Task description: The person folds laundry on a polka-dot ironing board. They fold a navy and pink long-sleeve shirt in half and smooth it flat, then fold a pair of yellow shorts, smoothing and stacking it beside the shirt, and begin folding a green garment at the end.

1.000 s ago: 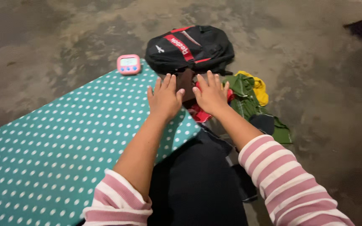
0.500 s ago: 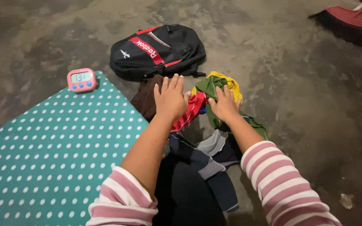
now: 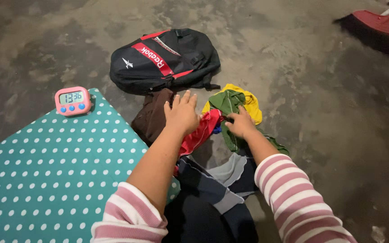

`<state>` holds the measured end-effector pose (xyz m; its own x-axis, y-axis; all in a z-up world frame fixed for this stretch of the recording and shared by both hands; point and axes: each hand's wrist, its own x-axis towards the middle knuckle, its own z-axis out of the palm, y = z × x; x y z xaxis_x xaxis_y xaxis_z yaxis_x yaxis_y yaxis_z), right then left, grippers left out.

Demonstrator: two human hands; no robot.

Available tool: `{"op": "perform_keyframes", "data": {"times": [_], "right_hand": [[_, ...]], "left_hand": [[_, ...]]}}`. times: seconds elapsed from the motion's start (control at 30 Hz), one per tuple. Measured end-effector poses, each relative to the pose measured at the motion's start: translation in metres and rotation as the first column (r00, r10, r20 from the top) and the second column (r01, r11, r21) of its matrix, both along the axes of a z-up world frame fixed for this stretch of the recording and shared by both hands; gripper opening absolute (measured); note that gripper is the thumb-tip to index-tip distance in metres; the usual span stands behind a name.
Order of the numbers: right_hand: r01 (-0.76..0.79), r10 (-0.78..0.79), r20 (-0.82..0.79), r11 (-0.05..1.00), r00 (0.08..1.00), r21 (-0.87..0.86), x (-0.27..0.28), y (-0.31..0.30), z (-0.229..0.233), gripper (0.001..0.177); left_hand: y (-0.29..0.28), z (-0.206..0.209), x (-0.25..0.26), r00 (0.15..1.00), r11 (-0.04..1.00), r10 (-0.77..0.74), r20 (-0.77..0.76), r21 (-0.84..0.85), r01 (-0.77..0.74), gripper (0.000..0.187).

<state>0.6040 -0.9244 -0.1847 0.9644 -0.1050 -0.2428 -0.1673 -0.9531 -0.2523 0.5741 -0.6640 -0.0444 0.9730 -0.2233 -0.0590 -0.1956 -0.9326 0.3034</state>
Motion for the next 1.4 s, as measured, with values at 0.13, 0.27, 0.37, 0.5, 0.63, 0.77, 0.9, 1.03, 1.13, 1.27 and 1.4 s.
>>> {"op": "perform_keyframes", "data": {"times": [0.13,0.27,0.37,0.5,0.63,0.77,0.9,1.03,1.13,1.27,1.4], "right_hand": [[-0.054,0.053,0.136,0.999,0.989,0.004,0.017,-0.011,-0.038,0.067],[-0.091,0.037,0.324,0.984,0.945,0.153,0.025,-0.020,-0.060,0.061],[-0.005,-0.059,0.302,0.978,0.951,0.207,0.025,-0.008,-0.049,0.049],[-0.001,0.002,0.093,1.000,0.996,-0.009,0.010,0.009,-0.022,0.041],[-0.097,0.079,0.280,0.994,0.957,0.052,0.011,0.016,-0.020,0.045],[0.022,-0.158,0.292,0.908,0.943,0.419,0.024,0.032,-0.022,0.023],[-0.291,0.121,0.287,0.673,0.950,0.680,0.022,0.062,0.010,0.016],[-0.179,0.263,0.104,0.280,0.959,0.943,0.020,0.066,0.053,0.011],[-0.013,0.156,-0.025,0.237,0.987,0.971,0.035,0.054,0.055,0.013],[-0.238,-0.040,0.392,0.737,0.919,0.633,0.060,0.029,0.004,0.021],[-0.143,-0.020,0.363,0.898,0.932,0.417,0.074,-0.001,-0.060,0.032]], "left_hand": [[0.005,-0.012,0.002,0.998,1.000,-0.002,-0.066,0.000,0.002,0.074],[0.009,-0.018,0.003,0.994,1.000,0.003,-0.109,0.025,-0.001,0.074],[0.009,-0.019,0.003,0.991,0.999,-0.007,-0.131,0.041,0.013,0.072],[0.008,-0.019,0.002,0.989,0.997,-0.031,-0.143,0.060,0.040,0.071],[0.010,-0.019,0.001,0.985,0.997,-0.026,-0.171,0.070,0.038,0.070],[0.009,-0.015,-0.001,0.986,0.999,-0.034,-0.163,0.030,0.039,0.079],[0.008,-0.015,0.000,0.982,0.991,-0.119,-0.147,-0.073,0.109,0.105],[0.010,-0.035,0.009,0.988,0.854,-0.115,-0.106,-0.519,0.044,0.088],[0.008,-0.056,0.016,0.991,0.879,-0.090,-0.097,-0.475,0.034,0.069],[0.010,-0.058,0.015,0.880,0.966,-0.255,-0.400,-0.056,0.254,0.056],[0.006,-0.032,0.004,0.908,0.986,-0.144,-0.395,0.021,0.165,0.068]]}}
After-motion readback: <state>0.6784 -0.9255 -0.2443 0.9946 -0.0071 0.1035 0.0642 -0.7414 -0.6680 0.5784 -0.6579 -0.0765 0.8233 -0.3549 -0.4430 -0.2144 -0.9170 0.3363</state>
